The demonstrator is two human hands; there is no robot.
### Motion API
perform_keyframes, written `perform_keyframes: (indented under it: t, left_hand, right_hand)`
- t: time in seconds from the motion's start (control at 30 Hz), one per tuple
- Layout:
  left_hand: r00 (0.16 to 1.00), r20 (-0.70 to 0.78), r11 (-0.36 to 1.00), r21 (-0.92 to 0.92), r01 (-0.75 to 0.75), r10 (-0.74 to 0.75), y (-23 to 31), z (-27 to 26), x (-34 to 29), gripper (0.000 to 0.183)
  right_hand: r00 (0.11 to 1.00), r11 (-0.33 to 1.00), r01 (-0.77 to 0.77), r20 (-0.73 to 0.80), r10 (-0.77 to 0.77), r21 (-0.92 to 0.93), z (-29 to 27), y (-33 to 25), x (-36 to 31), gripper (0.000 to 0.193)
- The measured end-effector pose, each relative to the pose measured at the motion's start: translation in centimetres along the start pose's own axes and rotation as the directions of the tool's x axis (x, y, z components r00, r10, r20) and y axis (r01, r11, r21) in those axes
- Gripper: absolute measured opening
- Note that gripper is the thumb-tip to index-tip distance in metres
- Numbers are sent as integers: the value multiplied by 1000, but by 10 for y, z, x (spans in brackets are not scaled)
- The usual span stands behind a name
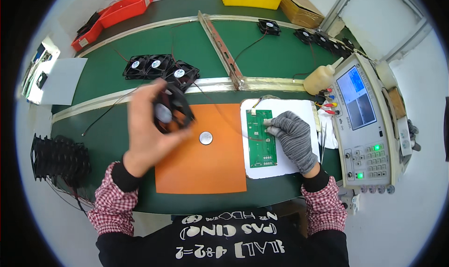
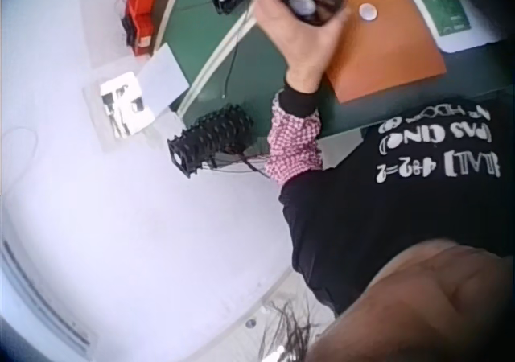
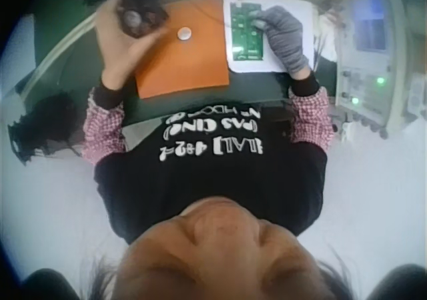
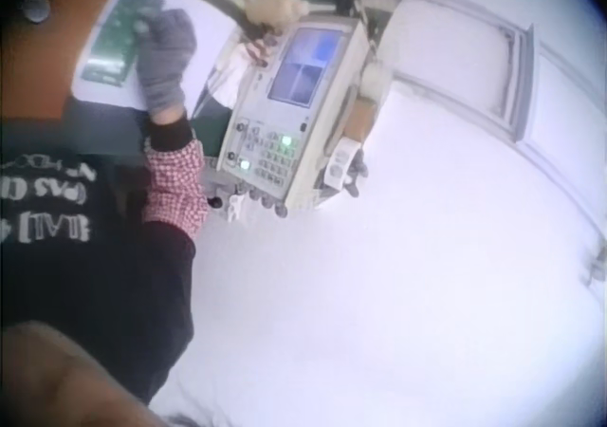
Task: The person tests small black cooling fans by connecting them to a green circuit board using red and black wires. They pick up a fan, connect the wires to the board, and place the fan on the table. This process is repeated for multiple fans throughout the clip.
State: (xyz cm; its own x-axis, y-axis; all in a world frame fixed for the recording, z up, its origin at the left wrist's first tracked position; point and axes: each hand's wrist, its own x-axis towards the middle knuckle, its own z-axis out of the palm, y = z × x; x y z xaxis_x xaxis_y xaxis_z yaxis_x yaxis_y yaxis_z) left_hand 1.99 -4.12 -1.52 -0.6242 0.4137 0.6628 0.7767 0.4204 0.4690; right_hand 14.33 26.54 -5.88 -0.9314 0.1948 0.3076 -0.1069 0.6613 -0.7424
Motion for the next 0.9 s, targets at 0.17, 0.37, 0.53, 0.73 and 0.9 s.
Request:
perform_keyframes:
  t: [0.17, 0.37, 0.53, 0.73, 0.9]
  left_hand:
    - [885, 450, 990, -121, -71, 119, 17, 26, -19, 99]
    - [830, 544, 992, -93, -85, 122, 14, 32, -24, 97]
    - [828, 544, 990, -100, -97, 136, 11, 31, -24, 97]
    - [828, 258, 825, 156, -544, 497, 29, 13, -19, 78]
    - [880, 151, 849, -378, -369, 449, 69, -55, -20, 54]
  right_hand:
    - [984, 966, -170, 94, 154, 197, 0, 6, 0, 15]
    - [992, 998, -29, 123, 21, 60, 4, 11, 3, 15]
    - [960, 963, -187, 241, 139, 192, -2, 9, 11, 17]
    - [987, 989, -14, 160, -10, 148, 4, 14, 7, 17]
    - [986, 995, -19, 166, 1, 102, 5, 11, 7, 18]
